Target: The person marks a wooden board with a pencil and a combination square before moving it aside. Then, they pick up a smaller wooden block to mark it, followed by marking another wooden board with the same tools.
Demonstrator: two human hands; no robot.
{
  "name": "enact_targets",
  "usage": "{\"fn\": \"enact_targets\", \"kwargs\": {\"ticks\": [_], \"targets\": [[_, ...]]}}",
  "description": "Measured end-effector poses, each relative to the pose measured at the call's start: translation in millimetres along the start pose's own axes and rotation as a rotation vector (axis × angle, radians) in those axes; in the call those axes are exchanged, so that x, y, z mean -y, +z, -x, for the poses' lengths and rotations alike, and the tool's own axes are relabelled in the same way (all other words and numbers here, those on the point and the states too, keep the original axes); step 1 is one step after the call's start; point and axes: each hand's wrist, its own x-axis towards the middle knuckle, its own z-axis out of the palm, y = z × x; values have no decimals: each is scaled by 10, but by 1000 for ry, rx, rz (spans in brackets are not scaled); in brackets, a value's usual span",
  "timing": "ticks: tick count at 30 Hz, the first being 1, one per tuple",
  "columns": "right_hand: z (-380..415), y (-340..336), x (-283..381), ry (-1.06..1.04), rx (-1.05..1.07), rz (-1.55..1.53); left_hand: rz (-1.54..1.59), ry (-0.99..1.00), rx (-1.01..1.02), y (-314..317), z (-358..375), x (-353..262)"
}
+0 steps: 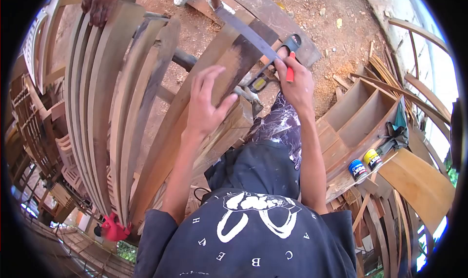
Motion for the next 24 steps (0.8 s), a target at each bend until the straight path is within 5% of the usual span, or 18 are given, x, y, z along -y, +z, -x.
{"fn": "enact_targets", "kwargs": {"ticks": [5,7,15,24], "targets": [[476,-313,-49,234,13,-475,277,-369,259,-265,955,11],[672,-301,-344,244,-9,-502,99,-141,203,-153,1277,-10],[1340,106,-210,626,-52,-975,-167,-218,140,47,1422,-49],[1403,272,169,470,2,-930,-126,-206,108,52,1446,-35]]}}
